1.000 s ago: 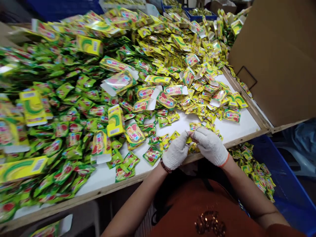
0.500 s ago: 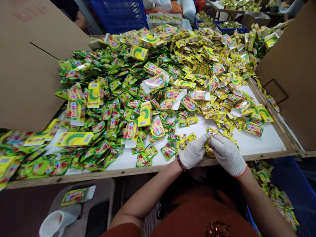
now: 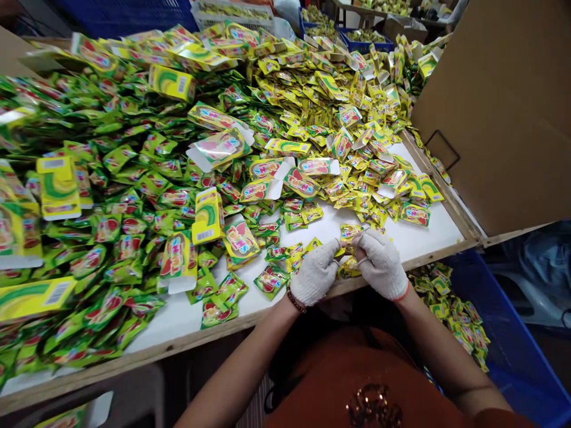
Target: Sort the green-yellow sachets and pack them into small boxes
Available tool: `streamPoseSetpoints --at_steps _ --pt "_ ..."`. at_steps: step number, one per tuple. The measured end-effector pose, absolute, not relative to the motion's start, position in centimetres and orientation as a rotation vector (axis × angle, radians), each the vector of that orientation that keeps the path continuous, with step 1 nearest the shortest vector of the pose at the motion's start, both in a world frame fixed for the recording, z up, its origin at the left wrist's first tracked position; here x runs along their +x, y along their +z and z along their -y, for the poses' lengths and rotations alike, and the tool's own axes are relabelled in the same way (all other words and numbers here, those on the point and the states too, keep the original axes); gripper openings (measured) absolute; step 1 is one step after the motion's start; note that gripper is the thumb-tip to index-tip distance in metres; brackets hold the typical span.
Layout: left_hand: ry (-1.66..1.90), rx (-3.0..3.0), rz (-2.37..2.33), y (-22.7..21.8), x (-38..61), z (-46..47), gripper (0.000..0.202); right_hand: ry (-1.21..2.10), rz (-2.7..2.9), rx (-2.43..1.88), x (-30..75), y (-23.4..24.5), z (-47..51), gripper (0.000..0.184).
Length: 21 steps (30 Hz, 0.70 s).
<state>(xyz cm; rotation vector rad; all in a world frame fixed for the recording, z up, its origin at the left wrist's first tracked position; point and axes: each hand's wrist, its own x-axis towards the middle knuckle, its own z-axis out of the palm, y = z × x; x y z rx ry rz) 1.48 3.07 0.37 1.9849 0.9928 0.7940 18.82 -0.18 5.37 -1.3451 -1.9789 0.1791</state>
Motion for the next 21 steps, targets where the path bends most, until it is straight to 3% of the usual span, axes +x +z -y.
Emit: streamPoseSetpoints --at_steps 13,18,21 --pt "0.959 1.730 -0.917 1.4 1.3 -3.0 0.055 0.279 1.798 -1.310 19.0 5.7 0.9 0.015" --pt "0.967 1.706 -0.930 1.2 1.3 -3.0 0.046 0.361 1.959 -1.284 19.0 6.2 0.8 0.015" --pt "0.977 1.731 -0.936 1.0 1.3 -3.0 0.041 0.344 2.174 -1.284 19.4 6.4 0.5 0.026"
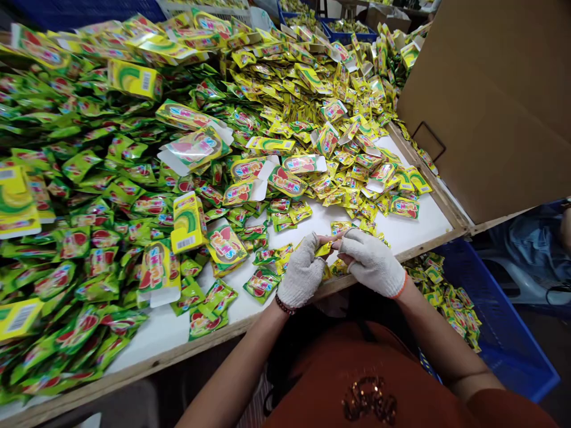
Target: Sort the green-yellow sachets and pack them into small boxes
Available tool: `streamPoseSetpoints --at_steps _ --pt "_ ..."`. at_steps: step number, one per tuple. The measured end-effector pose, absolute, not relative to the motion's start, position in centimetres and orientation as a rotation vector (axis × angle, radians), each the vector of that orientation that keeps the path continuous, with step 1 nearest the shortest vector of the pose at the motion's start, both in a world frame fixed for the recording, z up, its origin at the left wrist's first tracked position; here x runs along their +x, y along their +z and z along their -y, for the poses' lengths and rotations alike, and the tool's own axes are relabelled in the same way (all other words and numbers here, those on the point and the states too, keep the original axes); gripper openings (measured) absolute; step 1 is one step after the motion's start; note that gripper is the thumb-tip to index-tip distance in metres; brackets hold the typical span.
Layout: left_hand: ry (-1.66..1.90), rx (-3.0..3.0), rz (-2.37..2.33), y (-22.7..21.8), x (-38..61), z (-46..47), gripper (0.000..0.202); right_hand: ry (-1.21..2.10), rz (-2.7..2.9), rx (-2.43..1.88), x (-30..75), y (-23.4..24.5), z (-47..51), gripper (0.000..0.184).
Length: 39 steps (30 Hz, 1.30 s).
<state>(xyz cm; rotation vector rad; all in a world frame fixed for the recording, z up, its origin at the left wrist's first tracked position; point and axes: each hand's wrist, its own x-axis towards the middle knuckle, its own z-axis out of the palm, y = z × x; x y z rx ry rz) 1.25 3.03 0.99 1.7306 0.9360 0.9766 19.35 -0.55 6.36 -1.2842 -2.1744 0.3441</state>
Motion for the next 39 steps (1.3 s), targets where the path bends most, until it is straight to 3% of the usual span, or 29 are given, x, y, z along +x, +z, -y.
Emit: streamPoseSetpoints --at_steps 4,12,17,21,29,33,39 --pt "0.948 1.805 -0.958 1.0 1.2 -3.1 0.044 0.385 2.277 -1.350 19.9 6.1 0.3 0.031" --pt "0.963 1.796 -1.032 1.5 1.2 -3.0 0.048 0.753 1.662 -1.432 18.9 5.2 1.0 0.004" --pt "1.016 1.774 -1.035 1.7 1.1 -2.9 0.046 1.130 1.085 -1.356 18.4 4.9 1.4 0.028" --pt "1.067 1.737 -1.025 1.6 1.1 -2.9 0.045 1.209 0.850 -1.266 18.5 4.6 1.2 0.039" --pt "1.185 1.950 -0.927 0.6 0.8 -2.8 0.043 1.722 0.106 -0.856 17.0 3.0 0.1 0.010" --pt "1.204 2.170 -0.767 -0.2 0.5 -3.0 0.041 1.857 -0.192 -0.735 15.9 2.5 -1.1 0.019" --pt "1.156 2.338 -0.715 -0.2 1.1 -3.6 0.016 1.895 -0.340 -0.703 15.7 2.9 -1.8 0.029"
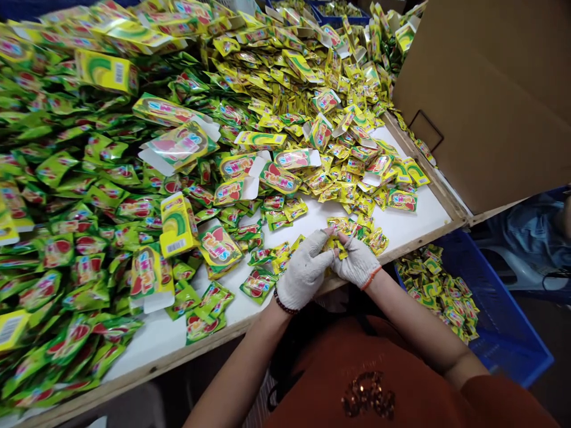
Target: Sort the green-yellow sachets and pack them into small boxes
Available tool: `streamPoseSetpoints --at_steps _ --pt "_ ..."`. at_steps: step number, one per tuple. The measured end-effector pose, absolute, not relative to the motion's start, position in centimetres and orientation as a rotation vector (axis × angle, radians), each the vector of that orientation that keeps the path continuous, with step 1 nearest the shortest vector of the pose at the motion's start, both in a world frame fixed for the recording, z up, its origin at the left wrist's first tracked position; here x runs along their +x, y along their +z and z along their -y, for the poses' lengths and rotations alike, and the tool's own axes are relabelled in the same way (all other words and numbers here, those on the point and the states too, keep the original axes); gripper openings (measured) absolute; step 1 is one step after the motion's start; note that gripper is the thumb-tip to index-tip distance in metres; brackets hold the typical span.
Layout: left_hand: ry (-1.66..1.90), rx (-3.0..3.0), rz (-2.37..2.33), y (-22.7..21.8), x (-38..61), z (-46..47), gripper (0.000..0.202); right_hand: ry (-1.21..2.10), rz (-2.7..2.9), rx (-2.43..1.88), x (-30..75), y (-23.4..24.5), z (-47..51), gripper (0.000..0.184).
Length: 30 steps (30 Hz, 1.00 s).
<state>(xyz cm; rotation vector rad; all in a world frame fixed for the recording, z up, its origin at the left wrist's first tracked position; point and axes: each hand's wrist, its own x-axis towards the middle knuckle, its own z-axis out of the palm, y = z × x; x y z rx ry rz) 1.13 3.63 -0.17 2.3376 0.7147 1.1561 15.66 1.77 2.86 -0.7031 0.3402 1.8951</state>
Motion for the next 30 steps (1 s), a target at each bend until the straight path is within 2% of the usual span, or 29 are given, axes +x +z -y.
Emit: streamPoseSetpoints --at_steps 2,7,9,13,23,30 --pt "1.177 2.386 -0.663 0.3 1.3 -3.7 0.022 1.874 -0.391 -0.669 15.6 2.9 -1.7 0.030" --pt "1.060 2.345 -0.499 1.9 1.0 -3.8 0.062 1.853 -0.397 -0.646 15.6 2.3 -1.5 0.018" --pt "1.021 2.326 -0.538 2.1 0.8 -3.9 0.067 1.818 -0.371 -0.662 15.6 2.1 -1.5 0.020" --pt "1.026 2.236 -0.706 1.7 0.1 -4.4 0.054 1.842 -0.247 -0.648 15.7 2.4 -1.4 0.033" --pt "0.980 1.594 -1.179 2.5 0.0 -4.4 0.026 1.903 -0.152 -0.643 16.4 2.6 -0.9 0.044" --pt "1.035 1.117 -1.070 2.9 0.6 -4.8 0.035 1.900 -0.025 -0.667 16.7 2.2 -0.9 0.036"
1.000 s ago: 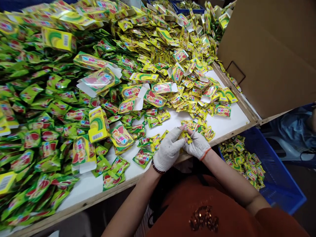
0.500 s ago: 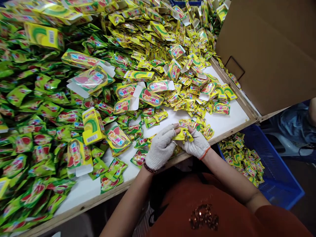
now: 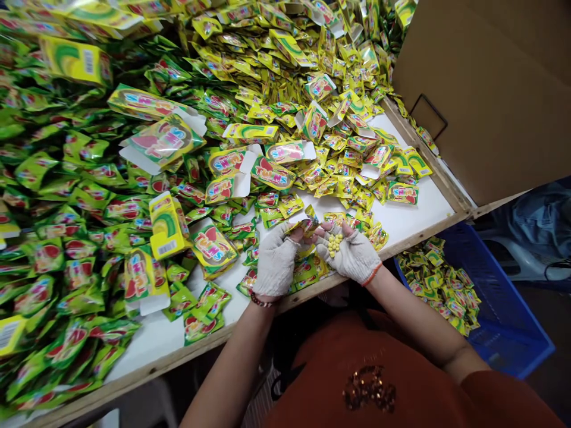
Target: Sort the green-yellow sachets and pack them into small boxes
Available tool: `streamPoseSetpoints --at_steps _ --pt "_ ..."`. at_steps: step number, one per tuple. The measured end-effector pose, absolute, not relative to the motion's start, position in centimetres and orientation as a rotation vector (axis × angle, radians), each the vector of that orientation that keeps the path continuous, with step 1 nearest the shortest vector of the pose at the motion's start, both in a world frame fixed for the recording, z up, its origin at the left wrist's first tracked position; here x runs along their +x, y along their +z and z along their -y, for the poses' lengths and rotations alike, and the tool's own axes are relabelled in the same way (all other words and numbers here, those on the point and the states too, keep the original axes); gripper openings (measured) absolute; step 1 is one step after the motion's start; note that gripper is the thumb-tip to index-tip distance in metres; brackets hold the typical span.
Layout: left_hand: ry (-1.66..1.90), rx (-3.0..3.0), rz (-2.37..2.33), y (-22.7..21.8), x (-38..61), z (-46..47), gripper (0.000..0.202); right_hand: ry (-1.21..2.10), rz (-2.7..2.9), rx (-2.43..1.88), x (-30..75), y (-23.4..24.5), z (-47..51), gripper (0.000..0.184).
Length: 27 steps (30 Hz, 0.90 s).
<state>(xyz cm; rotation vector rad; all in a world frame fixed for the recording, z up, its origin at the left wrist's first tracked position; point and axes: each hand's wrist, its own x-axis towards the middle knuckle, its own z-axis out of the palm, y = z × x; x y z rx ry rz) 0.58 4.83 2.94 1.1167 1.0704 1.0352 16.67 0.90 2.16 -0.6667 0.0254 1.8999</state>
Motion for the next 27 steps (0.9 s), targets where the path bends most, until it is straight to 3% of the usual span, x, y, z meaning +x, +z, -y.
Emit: streamPoseSetpoints --at_steps 6,11,17,20,27 --pt "1.021 0.999 -1.029 2.2 0.8 -4.9 0.042 1.880 -0.016 -0.652 16.7 2.0 -0.8 0.035" --pt "1.034 0.990 -1.071 1.9 0.2 -3.7 0.032 1.870 -0.005 -0.655 16.9 2.2 -1.0 0.034" --pt "1.063 0.972 -1.236 4.6 -1.5 0.9 0.021 1.998 0.173 -0.720 17.8 2.5 -0.3 0.009" --pt "0.923 0.995 -1.030 5.1 -2.4 3.6 0.018 2.071 0.383 -0.722 18.5 2.7 -0.2 0.011" --pt "0.489 0.812 -1.030 -3.0 -1.9 10.3 0.016 2.200 0.436 -0.701 19.2 2.8 0.2 0.017"
